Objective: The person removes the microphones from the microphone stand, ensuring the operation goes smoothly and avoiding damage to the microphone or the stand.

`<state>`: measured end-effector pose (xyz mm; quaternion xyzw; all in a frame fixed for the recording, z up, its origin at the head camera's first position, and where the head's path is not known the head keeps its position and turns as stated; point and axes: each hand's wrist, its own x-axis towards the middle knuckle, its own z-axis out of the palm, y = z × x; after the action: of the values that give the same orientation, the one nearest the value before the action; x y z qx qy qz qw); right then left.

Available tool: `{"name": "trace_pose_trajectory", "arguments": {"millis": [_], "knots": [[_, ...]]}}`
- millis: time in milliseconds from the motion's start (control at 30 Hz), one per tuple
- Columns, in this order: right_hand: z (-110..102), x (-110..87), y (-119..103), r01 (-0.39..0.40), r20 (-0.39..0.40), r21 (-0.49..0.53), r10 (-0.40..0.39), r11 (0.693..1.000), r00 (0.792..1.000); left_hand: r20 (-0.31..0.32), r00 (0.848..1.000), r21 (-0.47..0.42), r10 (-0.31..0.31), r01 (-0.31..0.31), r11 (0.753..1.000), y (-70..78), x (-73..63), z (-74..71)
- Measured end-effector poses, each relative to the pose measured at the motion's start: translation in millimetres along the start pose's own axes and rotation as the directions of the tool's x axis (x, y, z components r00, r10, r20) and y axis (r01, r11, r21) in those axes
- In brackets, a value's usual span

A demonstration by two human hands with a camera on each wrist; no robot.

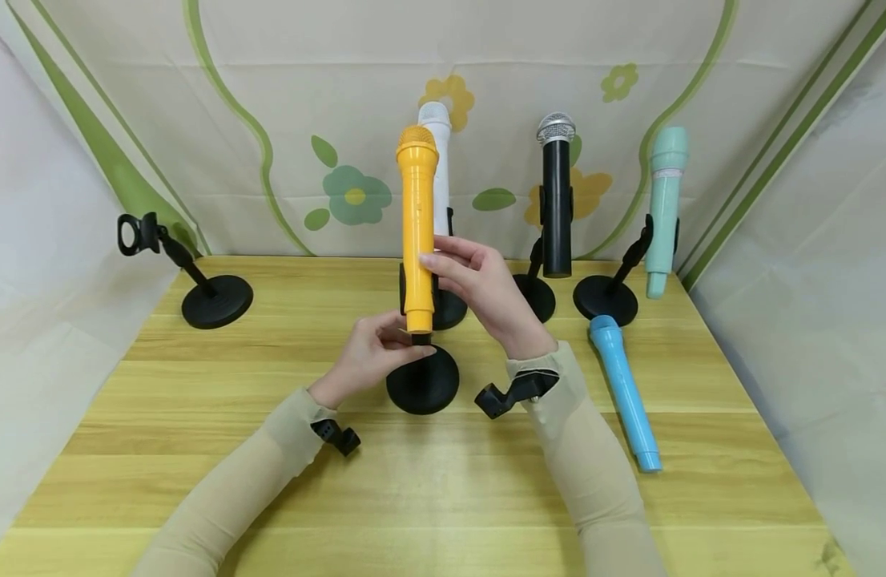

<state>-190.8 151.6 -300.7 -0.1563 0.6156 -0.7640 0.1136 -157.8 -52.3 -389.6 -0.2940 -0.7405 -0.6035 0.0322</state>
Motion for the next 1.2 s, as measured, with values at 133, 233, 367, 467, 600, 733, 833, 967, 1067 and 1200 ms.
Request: {"name": "trace_pose_trajectory", "arguments": {"millis": [133,233,367,467,600,733,833,967,1067,1200], "knots": [[0,-3.5,2,-0.008,0.005,0.001,0.008,1.000,1.000,0.005,1.000,-0.008,-0.015,0.015,1.000,0.1,0.1,0.2],[1,-5.2,3,-0.009,0.004,-0.001,0.009,1.000,1.000,0.004,1.000,-0.012,-0.017,0.017,1.000,-1.1,0.4,0.7],[2,-6.8,3,-0.009,-0.006,-0.001,0.009,1.000,1.000,0.000,1.000,-0.010,-0.008,0.008,1.000,-16.1,1.3,2.0],[3,-8.3,3,-0.008,-0.017,-0.001,0.008,1.000,1.000,0.000,1.000,-0.015,-0.002,0.002,1.000,-29.5,2.0,2.5],[5,-9.4,3,-0.002,-0.023,0.005,0.002,1.000,1.000,0.007,1.000,-0.026,0.024,-0.024,0.999,-34.3,2.2,1.6],[6,-9.6,3,0.004,-0.026,0.011,-0.004,1.000,1.000,0.011,0.999,-0.026,0.049,-0.049,0.998,-35.0,2.5,0.6],[7,-9.6,3,0.008,-0.031,0.016,-0.008,1.000,0.999,0.007,0.999,-0.026,0.043,-0.043,0.999,-34.9,2.4,1.1],[8,-9.3,3,0.014,-0.039,0.025,-0.013,1.000,0.999,-0.005,1.000,-0.019,0.024,-0.024,1.000,-22.1,1.5,1.9],[9,-9.6,2,0.021,-0.042,0.028,-0.020,0.999,0.999,-0.010,1.000,-0.012,0.019,-0.019,1.000,-7.4,0.8,1.6],[10,-9.9,1,0.031,-0.046,0.029,-0.030,0.999,0.998,-0.009,1.000,-0.011,0.020,-0.020,1.000,1.0,0.6,0.9]]}}
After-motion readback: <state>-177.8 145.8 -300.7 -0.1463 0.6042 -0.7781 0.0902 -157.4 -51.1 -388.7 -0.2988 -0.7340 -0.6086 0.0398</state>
